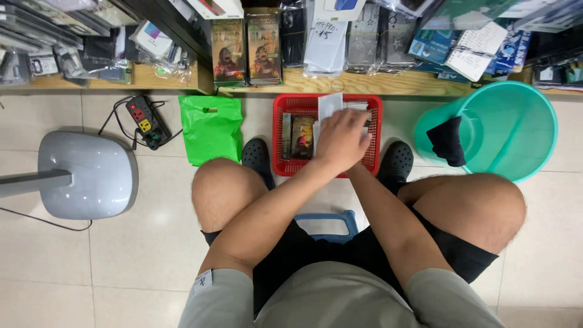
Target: The person wipes the exterior of a retail box for a phone screen protector with a cloth, then opens the box and removes the internal contents including several packaged screen protectors.
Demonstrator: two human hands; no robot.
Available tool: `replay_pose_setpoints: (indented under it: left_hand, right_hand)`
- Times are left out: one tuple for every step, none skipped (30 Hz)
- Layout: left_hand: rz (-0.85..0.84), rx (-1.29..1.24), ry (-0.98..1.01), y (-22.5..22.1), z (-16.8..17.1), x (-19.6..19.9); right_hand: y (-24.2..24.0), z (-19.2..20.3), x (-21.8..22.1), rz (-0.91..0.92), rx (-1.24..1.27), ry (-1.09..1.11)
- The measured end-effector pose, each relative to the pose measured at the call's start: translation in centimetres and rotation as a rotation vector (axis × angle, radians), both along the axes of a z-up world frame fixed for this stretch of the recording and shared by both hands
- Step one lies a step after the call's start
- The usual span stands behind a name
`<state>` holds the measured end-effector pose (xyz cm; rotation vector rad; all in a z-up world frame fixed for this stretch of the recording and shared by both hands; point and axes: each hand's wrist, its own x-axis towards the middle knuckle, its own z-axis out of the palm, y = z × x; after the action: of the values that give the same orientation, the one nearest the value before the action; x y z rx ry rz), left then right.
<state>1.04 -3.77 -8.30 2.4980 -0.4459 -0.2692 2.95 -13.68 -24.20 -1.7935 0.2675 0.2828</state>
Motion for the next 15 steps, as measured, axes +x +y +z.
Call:
replay_pose_setpoints:
  left_hand:
    - [0.108,-0.085,-0.035,0.6,2.9,0.3]
    - [0.098,-0.089,-0.051,1.2,4.5,0.3]
    - [0.223,-0.232,-0.141,1.9,6.1,0.3]
    - [0.347,-0.377,-0.230,2.6,7.6,0.2]
    - [0.338,-0.375,-0.237,3.2,9.0,0.4]
    - [0.446,-0.501,-0.259,3.7,10.3,0.8]
    - [0.559,-0.632,-0.273,4.2,11.5,0.9]
    - [0.553,-0.632,-0.272,4.6,12.2,1.2]
    - [0.573,-0.855,-0.150,4.9,12.8,1.5]
    - [0.586,-1.075,-0.021,5.2,13.4,1.9]
    - [0.583,-1.086,-0.027,5.2,13.3,1.7]
    - [0.390,-1.326,0.088,5.1,13.1,1.7]
    - [0.188,-1.547,0.203,5.4,12.9,1.6]
    - [0.188,-1.552,0.193,4.8,13.9,0.9]
    - [0.089,-1.599,0.307,4.4,14.9,0.1]
  right_hand:
    - [-0.6,0.8,0.3,-0.014,0.026,-0.025]
    - [-1.1,1.7,0.1,-0.028,0.052,-0.051]
    - [-1.4,2.7,0.0,-0.035,0.081,-0.072]
    - [-1.3,3.8,0.5,-0.042,0.111,-0.094]
    - [-1.1,8.2,1.6,-0.050,0.116,-0.102]
    - [-0.9,12.6,2.7,-0.040,0.254,-0.065]
    - [-0.8,16.8,3.6,-0.027,0.387,-0.021]
    - [-1.1,19.4,2.9,-0.032,0.387,-0.022]
    - [-1.7,22.0,2.2,0.044,0.512,-0.040]
    - [-2.1,24.5,1.5,0.122,0.635,-0.057]
    - [-2.3,25.0,0.4,0.126,0.626,-0.065]
    - [-2.4,25.4,-0.6,0.179,0.674,-0.052]
    - [-2.3,25.6,-1.6,0.236,0.728,-0.033]
    - [-2.2,25.3,-2.2,0.245,0.725,-0.036]
    - [-1.8,24.8,-3.0,0.260,0.729,-0.051]
